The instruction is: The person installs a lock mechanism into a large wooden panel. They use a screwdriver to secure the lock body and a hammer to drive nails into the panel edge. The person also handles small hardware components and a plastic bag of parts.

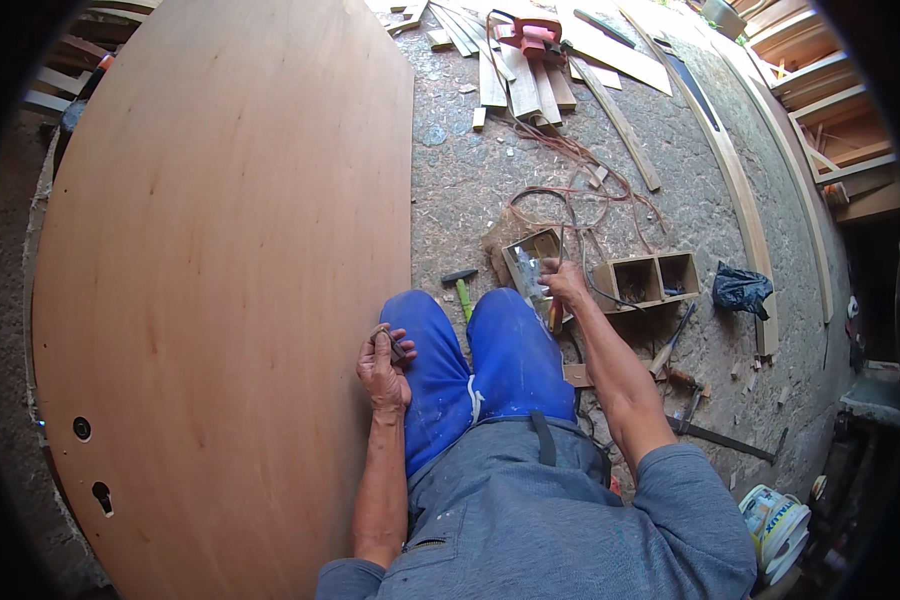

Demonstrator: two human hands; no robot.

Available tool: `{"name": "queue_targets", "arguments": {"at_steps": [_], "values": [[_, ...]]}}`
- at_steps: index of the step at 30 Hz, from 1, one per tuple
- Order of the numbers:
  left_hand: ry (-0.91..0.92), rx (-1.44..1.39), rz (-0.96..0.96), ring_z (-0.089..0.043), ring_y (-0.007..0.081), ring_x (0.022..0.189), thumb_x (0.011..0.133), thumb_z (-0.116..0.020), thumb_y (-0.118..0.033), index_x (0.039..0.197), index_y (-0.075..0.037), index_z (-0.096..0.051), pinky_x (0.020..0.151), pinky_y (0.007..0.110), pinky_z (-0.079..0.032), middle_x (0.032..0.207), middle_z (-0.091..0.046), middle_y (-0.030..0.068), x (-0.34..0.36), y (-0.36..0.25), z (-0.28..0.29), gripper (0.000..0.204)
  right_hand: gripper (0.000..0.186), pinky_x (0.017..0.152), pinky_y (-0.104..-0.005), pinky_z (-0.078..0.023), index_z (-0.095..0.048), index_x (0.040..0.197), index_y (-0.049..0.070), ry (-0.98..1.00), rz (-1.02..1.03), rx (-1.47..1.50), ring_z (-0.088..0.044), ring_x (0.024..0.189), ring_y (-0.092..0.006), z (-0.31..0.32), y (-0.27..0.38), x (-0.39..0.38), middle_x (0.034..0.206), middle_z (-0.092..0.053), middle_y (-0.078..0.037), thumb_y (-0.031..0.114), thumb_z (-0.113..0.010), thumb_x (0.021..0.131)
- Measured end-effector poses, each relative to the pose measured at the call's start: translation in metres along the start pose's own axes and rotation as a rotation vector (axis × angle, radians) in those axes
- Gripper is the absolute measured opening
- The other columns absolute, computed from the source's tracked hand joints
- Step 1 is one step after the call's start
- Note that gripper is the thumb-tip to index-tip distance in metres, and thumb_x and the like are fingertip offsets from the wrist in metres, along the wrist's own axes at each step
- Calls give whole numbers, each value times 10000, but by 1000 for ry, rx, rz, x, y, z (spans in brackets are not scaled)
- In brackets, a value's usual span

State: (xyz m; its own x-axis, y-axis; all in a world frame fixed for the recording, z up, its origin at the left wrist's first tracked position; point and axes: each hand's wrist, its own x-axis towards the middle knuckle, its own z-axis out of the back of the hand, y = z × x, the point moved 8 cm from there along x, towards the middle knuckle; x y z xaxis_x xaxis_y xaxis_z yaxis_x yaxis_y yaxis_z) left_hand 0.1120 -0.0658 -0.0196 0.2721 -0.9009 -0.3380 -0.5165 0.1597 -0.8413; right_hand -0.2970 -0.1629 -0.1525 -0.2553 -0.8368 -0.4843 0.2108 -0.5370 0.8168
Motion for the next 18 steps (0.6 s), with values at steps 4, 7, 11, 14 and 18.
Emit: {"name": "queue_targets", "arguments": {"at_steps": [4, 7, 11, 14, 18], "values": [[-1, 28, 0, -708, 177, 763, 1041, -596, -245, 1208, -32, -621, 620, 294, -607, 1008, -717, 133, -4, 0, 10, 272, 323, 582, -310, -555, -636, 1223, -25, 19, -85, 52, -727, 837, -202, -3, -4, -1, 1039, -711, -122, 50, -642, 909], [-21, 5, 19, -703, 176, 759, 1038, -603, -228, 1201, -34, -625, 617, 289, -599, 1002, -707, 122, -6, -1, 11, 255, 297, 593, -313, -550, -635, 1214, -19, 12, -124, 25, -729, 790, -204, -4, -9, -1, 993, -710, -124, 95, -605, 941], [-29, 13, 38, -702, 174, 766, 1040, -601, -229, 1206, -32, -621, 622, 289, -599, 1006, -704, 122, -6, -2, 10, 259, 251, 462, -334, -516, -658, 1170, 41, 29, -234, -119, -694, 611, -190, -13, -10, 6, 934, -711, -124, 103, -576, 940], [-25, 17, 51, -700, 173, 772, 1041, -598, -229, 1212, -31, -618, 627, 291, -600, 1009, -702, 123, -3, -1, 9, 262, 236, 627, -475, -558, -651, 1125, 34, -294, 339, -442, -716, 759, -346, -6, 40, 11, 899, -706, -193, 164, -584, 940], [-55, 39, 65, -700, 178, 778, 1042, -598, -229, 1215, -31, -619, 643, 300, -604, 1010, -701, 123, -5, 0, 11, 263, 206, 771, -523, -566, -669, 1040, 31, 1, 528, -698, -694, 901, -449, -91, 93, -18, 914, -706, -237, 141, -570, 897]]}}
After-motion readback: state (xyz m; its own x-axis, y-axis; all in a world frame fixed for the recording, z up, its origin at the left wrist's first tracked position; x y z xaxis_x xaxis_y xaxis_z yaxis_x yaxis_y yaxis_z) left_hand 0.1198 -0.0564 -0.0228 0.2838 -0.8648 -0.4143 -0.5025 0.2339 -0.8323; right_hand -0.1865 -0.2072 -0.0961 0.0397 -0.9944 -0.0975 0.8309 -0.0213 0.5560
